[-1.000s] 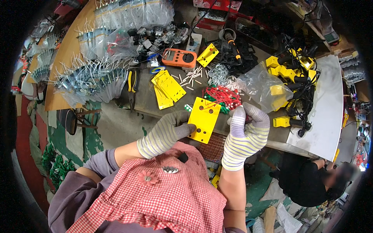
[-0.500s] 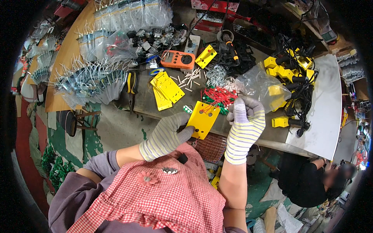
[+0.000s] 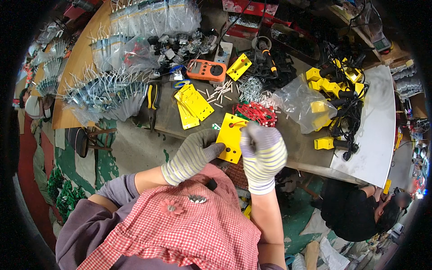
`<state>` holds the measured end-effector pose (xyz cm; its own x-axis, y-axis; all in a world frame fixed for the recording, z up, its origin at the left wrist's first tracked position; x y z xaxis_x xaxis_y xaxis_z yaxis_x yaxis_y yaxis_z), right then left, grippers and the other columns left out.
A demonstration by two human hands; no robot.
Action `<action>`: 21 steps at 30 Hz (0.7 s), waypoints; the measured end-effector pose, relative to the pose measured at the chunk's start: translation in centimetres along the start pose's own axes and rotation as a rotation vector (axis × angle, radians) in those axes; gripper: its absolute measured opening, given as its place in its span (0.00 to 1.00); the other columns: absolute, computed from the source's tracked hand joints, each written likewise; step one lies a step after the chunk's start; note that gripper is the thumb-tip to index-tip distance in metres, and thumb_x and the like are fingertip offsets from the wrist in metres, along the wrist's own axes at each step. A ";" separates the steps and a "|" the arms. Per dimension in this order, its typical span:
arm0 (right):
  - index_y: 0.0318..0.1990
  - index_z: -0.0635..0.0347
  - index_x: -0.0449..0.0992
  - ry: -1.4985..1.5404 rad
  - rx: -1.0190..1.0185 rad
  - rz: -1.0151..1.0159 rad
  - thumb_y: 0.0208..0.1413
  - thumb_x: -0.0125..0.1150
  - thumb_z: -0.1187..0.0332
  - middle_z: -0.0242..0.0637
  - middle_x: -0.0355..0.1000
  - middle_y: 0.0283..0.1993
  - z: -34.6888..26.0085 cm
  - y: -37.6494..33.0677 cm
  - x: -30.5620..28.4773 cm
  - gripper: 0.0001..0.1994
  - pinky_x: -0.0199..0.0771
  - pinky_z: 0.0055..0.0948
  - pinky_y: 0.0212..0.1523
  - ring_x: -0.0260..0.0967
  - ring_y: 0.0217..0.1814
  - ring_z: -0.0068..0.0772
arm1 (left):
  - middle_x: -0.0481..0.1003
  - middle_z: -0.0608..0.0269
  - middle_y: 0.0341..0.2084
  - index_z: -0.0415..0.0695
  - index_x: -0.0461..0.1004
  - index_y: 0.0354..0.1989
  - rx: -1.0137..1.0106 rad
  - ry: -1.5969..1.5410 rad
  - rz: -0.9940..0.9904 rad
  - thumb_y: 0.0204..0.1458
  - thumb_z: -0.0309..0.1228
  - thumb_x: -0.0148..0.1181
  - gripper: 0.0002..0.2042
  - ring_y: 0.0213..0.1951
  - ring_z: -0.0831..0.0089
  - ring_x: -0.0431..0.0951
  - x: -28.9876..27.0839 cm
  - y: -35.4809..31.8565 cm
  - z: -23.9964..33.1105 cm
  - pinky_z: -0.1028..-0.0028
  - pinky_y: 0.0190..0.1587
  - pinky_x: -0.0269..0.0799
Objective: Assembling indicator lights into plastic housings and wiring them.
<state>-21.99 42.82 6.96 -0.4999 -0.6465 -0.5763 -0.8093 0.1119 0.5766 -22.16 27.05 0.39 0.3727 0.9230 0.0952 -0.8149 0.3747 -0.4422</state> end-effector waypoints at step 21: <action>0.33 0.62 0.73 0.369 0.560 -0.403 0.43 0.71 0.74 0.33 0.71 0.31 3.9 -9.9 3.4 0.11 0.71 0.26 0.37 0.68 0.33 0.24 | 0.74 0.47 0.27 0.40 0.72 0.38 0.523 0.652 -0.159 0.48 0.30 0.58 0.10 0.33 0.47 0.75 0.5 0.8 -3.9 0.58 0.35 0.70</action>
<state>-16.90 42.39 -2.95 -0.0790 -0.9163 -0.3926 -0.9908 0.1157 -0.0706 -20.95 27.46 -3.38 0.5501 0.6815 -0.4826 -0.7718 0.6356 0.0178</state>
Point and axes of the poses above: each hand's wrist, its own y-axis towards the middle knuckle, its own x-axis out of the palm, z = x × y, the point moved 5 cm from there along y, towards the middle knuckle
